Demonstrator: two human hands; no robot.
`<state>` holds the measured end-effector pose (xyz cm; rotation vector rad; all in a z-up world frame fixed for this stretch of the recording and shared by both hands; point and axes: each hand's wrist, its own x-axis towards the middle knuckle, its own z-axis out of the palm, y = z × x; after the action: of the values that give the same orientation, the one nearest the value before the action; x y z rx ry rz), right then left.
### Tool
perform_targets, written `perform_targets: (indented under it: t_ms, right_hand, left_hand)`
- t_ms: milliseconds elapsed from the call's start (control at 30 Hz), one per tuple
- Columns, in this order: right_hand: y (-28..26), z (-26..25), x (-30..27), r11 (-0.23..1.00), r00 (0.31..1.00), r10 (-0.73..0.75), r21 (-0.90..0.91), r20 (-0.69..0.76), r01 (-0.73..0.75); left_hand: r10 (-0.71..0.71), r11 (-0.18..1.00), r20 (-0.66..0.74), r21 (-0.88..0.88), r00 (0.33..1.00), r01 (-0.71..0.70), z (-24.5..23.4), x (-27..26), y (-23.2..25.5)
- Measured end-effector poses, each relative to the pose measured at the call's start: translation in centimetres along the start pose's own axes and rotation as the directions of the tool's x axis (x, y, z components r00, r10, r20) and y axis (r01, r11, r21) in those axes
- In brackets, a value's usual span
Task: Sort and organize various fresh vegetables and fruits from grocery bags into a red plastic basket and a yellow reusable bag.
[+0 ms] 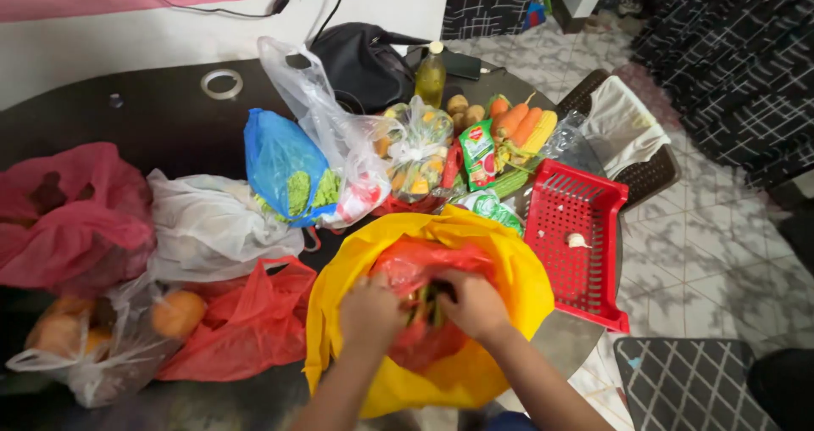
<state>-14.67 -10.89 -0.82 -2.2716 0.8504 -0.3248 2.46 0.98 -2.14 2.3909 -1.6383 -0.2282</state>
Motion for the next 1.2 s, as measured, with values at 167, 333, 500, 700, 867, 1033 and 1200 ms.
perform_targets:
  t_ms: [167, 333, 500, 700, 867, 1033, 1200]
  right_hand:
    - [2.2, -1.0, -0.3, 0.933, 0.95, 0.306, -0.179, -0.056, -0.311]
    - [2.6, -2.3, -0.7, 0.968, 0.983, 0.185, -0.174, -0.007, -0.183]
    - [2.6, -3.2, 0.7, 1.0, 0.981, -0.009, 0.009, 0.193, 0.008]
    - [2.8, -2.4, 2.8, 0.984, 0.979, 0.089, 0.133, 0.184, -0.114]
    - [1.5, -4.2, 3.1, 0.995, 0.98, 0.091, 0.028, 0.177, -0.097]
    - [1.3, -4.2, 3.1, 0.987, 0.985, -0.072, 0.154, 0.155, 0.048]
    - [1.6, -4.2, 3.8, 0.957, 0.965, 0.087, 0.249, 0.247, -0.149]
  left_hand:
    - [-0.057, 0.998, -0.048, 0.024, 0.997, 0.058, -0.4, -1.5, -6.8]
    - [-0.193, 0.973, 0.035, -0.12, 0.981, 0.196, -6.3, -1.6, -3.9]
    - [-0.022, 0.958, -0.555, -0.249, 0.832, -0.14, -9.4, -0.9, 1.9]
    - [-0.091, 0.924, -0.057, -0.378, 0.994, 0.063, -1.1, 0.1, -0.2]
    - [-0.142, 0.933, 0.098, -0.318, 0.985, 0.166, 0.2, 1.3, -3.4]
    - [-0.158, 0.923, -0.035, -0.361, 0.987, 0.135, 2.4, 3.1, 0.3]
    - [-0.369, 0.929, 0.279, 0.089, 0.887, 0.359, -1.3, 4.7, 3.0]
